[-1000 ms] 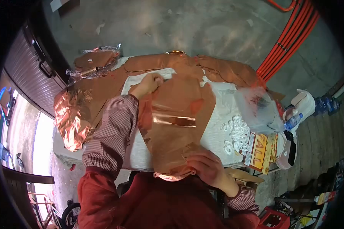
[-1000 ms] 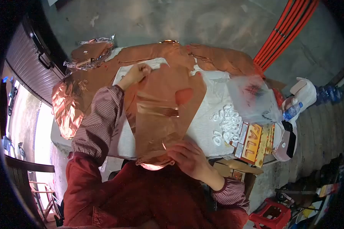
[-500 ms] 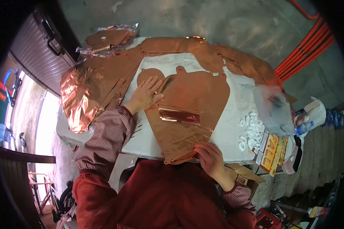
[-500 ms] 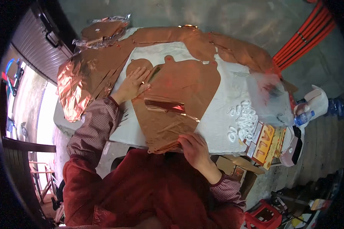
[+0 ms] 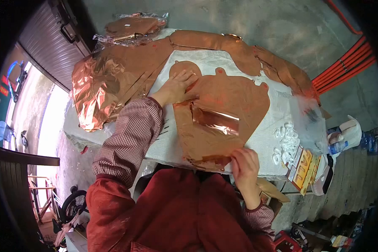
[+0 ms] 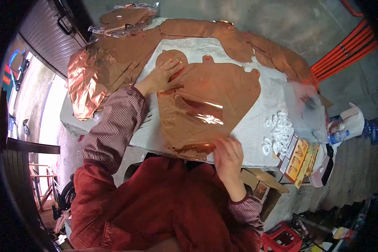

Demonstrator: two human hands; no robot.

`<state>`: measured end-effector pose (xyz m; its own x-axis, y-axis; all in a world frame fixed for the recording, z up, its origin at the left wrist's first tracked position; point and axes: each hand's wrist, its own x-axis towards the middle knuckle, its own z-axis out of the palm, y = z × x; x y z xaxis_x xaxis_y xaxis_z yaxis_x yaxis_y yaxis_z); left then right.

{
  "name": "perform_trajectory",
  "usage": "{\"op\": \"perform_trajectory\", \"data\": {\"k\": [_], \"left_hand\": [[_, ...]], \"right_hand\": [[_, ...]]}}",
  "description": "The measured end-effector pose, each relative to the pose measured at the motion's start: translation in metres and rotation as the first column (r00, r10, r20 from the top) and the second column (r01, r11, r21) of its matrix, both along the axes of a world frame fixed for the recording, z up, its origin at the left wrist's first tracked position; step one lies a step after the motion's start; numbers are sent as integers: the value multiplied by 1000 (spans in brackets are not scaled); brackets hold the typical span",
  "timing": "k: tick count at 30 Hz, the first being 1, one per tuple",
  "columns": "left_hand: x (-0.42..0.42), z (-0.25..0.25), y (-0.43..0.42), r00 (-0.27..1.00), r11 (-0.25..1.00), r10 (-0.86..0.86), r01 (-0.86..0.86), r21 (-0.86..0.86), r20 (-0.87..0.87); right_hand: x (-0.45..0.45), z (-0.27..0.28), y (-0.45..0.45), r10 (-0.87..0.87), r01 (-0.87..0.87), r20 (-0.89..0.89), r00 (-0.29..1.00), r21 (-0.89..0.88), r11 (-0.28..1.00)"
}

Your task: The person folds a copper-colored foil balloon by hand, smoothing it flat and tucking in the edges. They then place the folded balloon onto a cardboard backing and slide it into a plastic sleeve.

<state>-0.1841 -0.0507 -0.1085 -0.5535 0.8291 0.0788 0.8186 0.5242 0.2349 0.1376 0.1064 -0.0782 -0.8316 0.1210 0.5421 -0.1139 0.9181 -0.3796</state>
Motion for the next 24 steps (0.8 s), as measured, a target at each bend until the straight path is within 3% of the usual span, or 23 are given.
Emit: {"op": "perform_trajectory", "data": {"k": [7, 9, 10, 11, 12, 13, 15, 19, 21, 24], "left_hand": [[14, 11, -19, 1000, 990, -21, 23, 139, -16], [10, 14, -23, 991, 941, -111, 79, 328, 80], [8, 13, -25, 991, 942, -104, 71, 328, 83], [6, 13, -27, 975, 936, -107, 32, 350, 196], [4, 11, -29, 945, 930, -115, -7, 369, 307], [3, 8, -29, 943, 929, -113, -11, 369, 313], [2, 5, -30, 981, 935, -97, 31, 353, 170], [-1, 2, -28, 985, 970, -131, 103, 220, 117], [-8, -12, -26, 975, 900, -222, 217, 378, -30], [-10, -9, -28, 968, 928, -247, 227, 296, 32]], "right_hand": [[10, 2, -22, 156, -153, 111, 981, -39, 988], [7, 0, -24, 188, -184, 102, 977, -43, 982], [5, -4, -24, 245, -242, 80, 966, -50, 969], [3, -8, -23, 301, -298, 57, 952, -55, 953], [1, -10, -22, 305, -302, 61, 950, -55, 952], [-1, -13, -22, 268, -264, 96, 959, -51, 963], [-2, -15, -21, 231, -226, 140, 963, -50, 973], [-3, -5, -23, 69, -43, 203, 977, -129, 991], [-2, -6, -19, 21, 9, 223, 975, -133, 991], [0, -5, -18, 92, -70, 264, 960, -92, 993]]}}
